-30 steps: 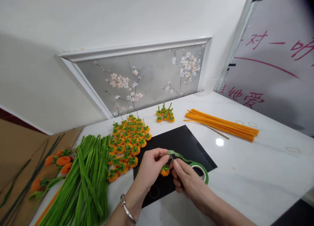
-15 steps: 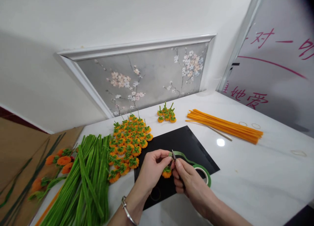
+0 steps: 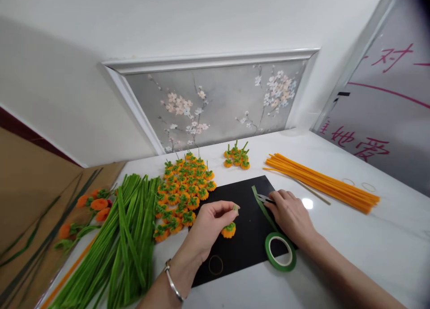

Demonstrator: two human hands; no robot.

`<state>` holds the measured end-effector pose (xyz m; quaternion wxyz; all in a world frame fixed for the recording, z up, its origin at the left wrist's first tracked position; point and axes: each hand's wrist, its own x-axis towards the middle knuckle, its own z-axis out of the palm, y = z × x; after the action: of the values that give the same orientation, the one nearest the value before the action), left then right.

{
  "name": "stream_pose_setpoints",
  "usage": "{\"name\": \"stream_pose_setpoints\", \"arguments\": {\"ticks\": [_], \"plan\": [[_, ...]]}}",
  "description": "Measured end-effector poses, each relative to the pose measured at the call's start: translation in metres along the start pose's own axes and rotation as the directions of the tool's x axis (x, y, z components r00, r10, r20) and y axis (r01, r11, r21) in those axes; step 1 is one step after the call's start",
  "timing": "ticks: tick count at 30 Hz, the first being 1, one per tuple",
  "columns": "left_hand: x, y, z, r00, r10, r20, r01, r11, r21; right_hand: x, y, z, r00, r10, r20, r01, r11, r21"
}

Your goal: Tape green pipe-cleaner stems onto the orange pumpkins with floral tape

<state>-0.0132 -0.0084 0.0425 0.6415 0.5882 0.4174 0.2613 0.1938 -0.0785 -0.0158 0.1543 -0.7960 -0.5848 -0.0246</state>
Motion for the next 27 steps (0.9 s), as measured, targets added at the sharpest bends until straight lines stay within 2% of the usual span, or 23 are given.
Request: {"name": "stream_pose_setpoints", "arguments": {"ticks": [7,11,13,15,16,17,19,20,23,27], "plan": [[0.003,-0.004,-0.001,0.999,-0.041,-0.008,0.04,0.997,-0.063,0.001,0.012,0.002,0.991,0.114,0.072,-0.118,0.991,0.058],[0.002,-0.006,-0.001,0.998,-0.052,-0.024,0.05,0.997,-0.06,0.003,0.012,-0.008,0.998,0.065,-0.013,-0.063,0.993,0.104],[0.002,-0.006,-0.001,0.998,-0.054,-0.026,0.053,0.998,-0.046,0.004,0.0,-0.019,0.999,0.021,-0.037,-0.01,0.957,0.29],[0.002,-0.006,0.0,0.999,-0.036,-0.019,0.036,0.999,-0.008,0.005,-0.018,-0.029,0.994,-0.073,0.082,0.012,0.816,0.578],[0.002,-0.006,0.0,1.0,-0.017,-0.012,0.017,1.0,0.02,0.005,-0.027,-0.033,0.968,-0.171,0.183,-0.004,0.719,0.695],[0.001,-0.005,0.0,1.0,0.009,-0.003,-0.008,0.999,0.054,0.005,-0.036,-0.035,0.933,-0.252,0.257,-0.046,0.625,0.779],[0.001,-0.004,0.001,0.997,0.07,0.014,-0.071,0.99,0.125,0.006,-0.051,-0.035,0.894,-0.306,0.329,-0.155,0.477,0.865],[0.001,-0.004,0.001,0.995,0.098,0.018,-0.099,0.983,0.156,0.006,-0.057,-0.033,0.886,-0.307,0.349,-0.207,0.413,0.887],[0.001,-0.004,0.002,0.989,0.15,0.004,-0.148,0.966,0.21,0.007,-0.065,-0.025,0.9,-0.227,0.373,-0.303,0.29,0.908],[0.002,-0.007,0.003,0.988,0.156,0.008,-0.153,0.961,0.229,0.005,-0.068,-0.015,0.9,-0.139,0.414,-0.397,0.135,0.908]]}}
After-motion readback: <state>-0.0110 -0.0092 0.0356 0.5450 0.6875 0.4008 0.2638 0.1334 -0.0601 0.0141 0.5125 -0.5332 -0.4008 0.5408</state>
